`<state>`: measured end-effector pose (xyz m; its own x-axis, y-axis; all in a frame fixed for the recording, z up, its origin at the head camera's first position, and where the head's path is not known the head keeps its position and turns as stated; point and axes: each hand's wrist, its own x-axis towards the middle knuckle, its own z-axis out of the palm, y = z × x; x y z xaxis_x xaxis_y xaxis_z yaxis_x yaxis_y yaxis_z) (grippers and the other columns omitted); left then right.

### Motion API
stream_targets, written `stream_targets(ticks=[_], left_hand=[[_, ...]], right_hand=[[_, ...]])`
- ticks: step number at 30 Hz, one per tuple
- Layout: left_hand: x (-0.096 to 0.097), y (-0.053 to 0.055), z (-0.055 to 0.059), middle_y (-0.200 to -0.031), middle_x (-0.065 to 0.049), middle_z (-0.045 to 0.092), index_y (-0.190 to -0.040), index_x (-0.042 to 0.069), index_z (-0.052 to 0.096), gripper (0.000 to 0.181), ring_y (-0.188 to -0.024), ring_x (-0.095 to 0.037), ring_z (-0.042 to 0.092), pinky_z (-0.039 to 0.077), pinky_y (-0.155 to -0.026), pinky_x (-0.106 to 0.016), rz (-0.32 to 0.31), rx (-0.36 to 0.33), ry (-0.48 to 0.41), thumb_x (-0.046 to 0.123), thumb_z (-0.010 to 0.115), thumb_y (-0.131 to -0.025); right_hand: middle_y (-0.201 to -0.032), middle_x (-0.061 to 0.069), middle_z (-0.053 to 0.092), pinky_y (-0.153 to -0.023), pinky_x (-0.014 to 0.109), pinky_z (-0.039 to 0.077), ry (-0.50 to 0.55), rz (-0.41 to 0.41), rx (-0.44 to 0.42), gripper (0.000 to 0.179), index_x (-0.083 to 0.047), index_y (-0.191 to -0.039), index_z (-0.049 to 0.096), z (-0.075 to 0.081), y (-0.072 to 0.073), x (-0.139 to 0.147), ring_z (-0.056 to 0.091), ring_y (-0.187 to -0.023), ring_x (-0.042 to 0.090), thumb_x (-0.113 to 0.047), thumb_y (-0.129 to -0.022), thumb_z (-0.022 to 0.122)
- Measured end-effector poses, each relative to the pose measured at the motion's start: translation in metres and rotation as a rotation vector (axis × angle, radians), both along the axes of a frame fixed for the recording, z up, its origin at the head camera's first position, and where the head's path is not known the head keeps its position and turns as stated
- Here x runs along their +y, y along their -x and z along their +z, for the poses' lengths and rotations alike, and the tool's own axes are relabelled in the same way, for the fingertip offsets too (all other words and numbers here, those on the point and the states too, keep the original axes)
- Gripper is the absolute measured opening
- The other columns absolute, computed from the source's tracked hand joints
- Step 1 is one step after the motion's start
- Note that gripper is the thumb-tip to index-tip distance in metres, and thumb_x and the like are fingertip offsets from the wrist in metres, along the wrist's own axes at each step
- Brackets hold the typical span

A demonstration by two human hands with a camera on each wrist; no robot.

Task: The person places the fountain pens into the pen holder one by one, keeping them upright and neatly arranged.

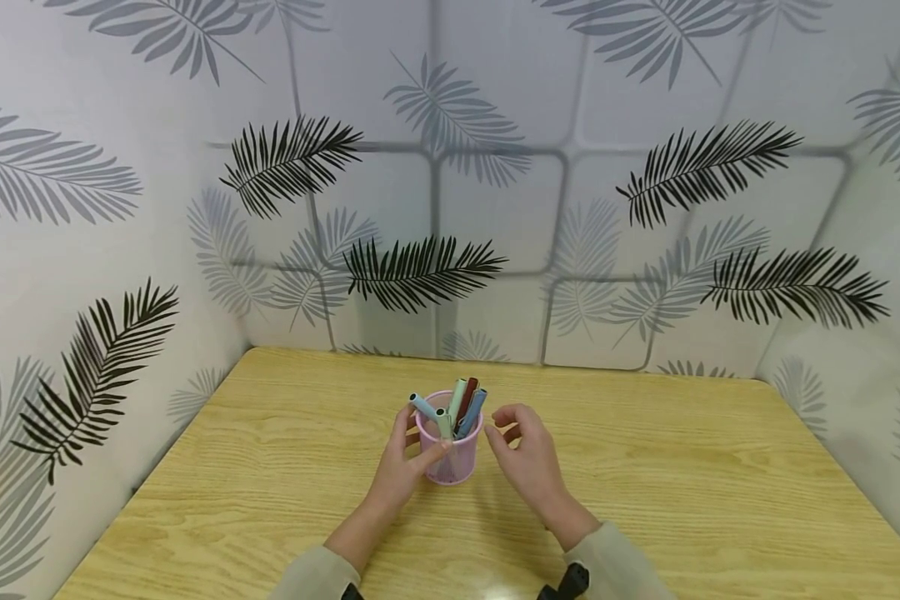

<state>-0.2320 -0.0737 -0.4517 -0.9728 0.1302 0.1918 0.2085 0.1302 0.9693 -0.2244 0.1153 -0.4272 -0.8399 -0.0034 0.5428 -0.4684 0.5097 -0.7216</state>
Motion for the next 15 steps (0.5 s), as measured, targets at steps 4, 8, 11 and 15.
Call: stream_targets(ticks=[4, 8, 11, 15], left_hand=[[0.001, -0.011, 0.017, -0.136, -0.025, 0.035, -0.145, 0.007, 0.022, 0.071, -0.118, -0.042, 0.041, 0.042, -0.089, -0.055, -0.011, 0.001, 0.005, 0.016, 0.064, -0.087], [0.002, -0.019, 0.028, -0.135, -0.026, 0.035, -0.144, 0.004, 0.023, 0.07, -0.118, -0.043, 0.041, 0.042, -0.089, -0.054, -0.01, 0.004, 0.014, 0.015, 0.062, -0.088], [0.002, -0.02, 0.03, -0.136, -0.026, 0.035, -0.144, 0.005, 0.024, 0.069, -0.118, -0.043, 0.04, 0.042, -0.089, -0.054, -0.007, 0.003, 0.013, 0.016, 0.062, -0.088], [0.002, -0.02, 0.03, -0.136, -0.026, 0.035, -0.143, 0.006, 0.025, 0.068, -0.117, -0.043, 0.041, 0.042, -0.089, -0.054, -0.004, 0.001, 0.01, 0.016, 0.063, -0.088]], right_hand=[[-0.089, 0.009, 0.057, -0.058, 0.026, 0.048, -0.025, 0.003, 0.009, 0.015, -0.002, -0.095, 0.059, -0.004, 0.001, 0.006, 0.055, -0.069, 0.017, -0.003, -0.083, 0.068], [-0.088, 0.008, 0.057, -0.058, 0.025, 0.047, -0.049, -0.006, -0.024, 0.014, -0.004, -0.095, 0.06, -0.009, 0.001, 0.012, 0.054, -0.068, 0.018, -0.003, -0.083, 0.068], [-0.087, 0.005, 0.056, -0.058, 0.025, 0.047, -0.064, -0.018, -0.07, 0.014, -0.005, -0.095, 0.06, -0.011, 0.001, 0.017, 0.053, -0.068, 0.019, -0.005, -0.084, 0.068], [-0.086, 0.004, 0.055, -0.06, 0.026, 0.046, -0.095, -0.039, -0.136, 0.014, -0.005, -0.096, 0.06, -0.012, -0.001, 0.023, 0.051, -0.069, 0.018, -0.007, -0.084, 0.067]])
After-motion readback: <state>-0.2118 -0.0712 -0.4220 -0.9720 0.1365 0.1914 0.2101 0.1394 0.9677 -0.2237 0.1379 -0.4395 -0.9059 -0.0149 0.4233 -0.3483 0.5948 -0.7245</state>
